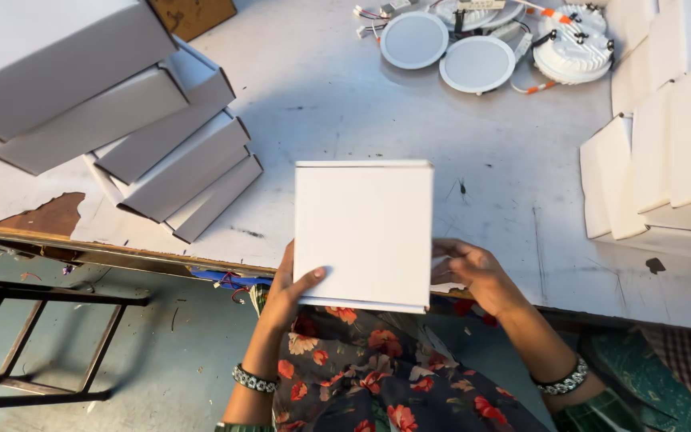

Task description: The person repeatedly opens white cardboard boxes, places a plastic bag and a round LED light fixture inside, closes the box, and stacks it. The process is repeated multiple times in a consistent sequence.

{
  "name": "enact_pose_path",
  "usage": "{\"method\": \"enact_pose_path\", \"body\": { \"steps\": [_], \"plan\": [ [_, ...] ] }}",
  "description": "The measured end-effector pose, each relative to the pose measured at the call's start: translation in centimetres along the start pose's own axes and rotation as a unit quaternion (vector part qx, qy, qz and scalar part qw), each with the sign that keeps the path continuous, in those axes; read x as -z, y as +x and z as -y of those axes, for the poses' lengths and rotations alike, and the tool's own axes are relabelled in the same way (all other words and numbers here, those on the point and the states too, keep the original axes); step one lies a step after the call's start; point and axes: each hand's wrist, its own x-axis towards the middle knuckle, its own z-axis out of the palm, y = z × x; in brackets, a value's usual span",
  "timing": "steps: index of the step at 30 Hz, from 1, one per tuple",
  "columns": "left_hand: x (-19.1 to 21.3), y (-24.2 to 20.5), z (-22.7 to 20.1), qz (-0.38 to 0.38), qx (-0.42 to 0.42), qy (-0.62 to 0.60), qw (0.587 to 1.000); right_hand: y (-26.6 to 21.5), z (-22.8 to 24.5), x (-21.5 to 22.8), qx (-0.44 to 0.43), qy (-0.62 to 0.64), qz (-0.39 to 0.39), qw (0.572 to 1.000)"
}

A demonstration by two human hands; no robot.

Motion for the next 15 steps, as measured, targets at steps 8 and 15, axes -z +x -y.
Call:
{"method": "enact_pose_path", "body": {
  "steps": [8,15],
  "plan": [
    [-1.3,3.5,-0.9,0.019,-0.024,0.077,0.997,1.7,-2.5,1.3,-0.046,-0.013,-0.104,0.993],
    [-1.5,4.5,-2.7,0.038,-0.037,0.068,0.996,2.1,-3.2,2.4,-0.015,-0.023,-0.124,0.992]
  ]
}}
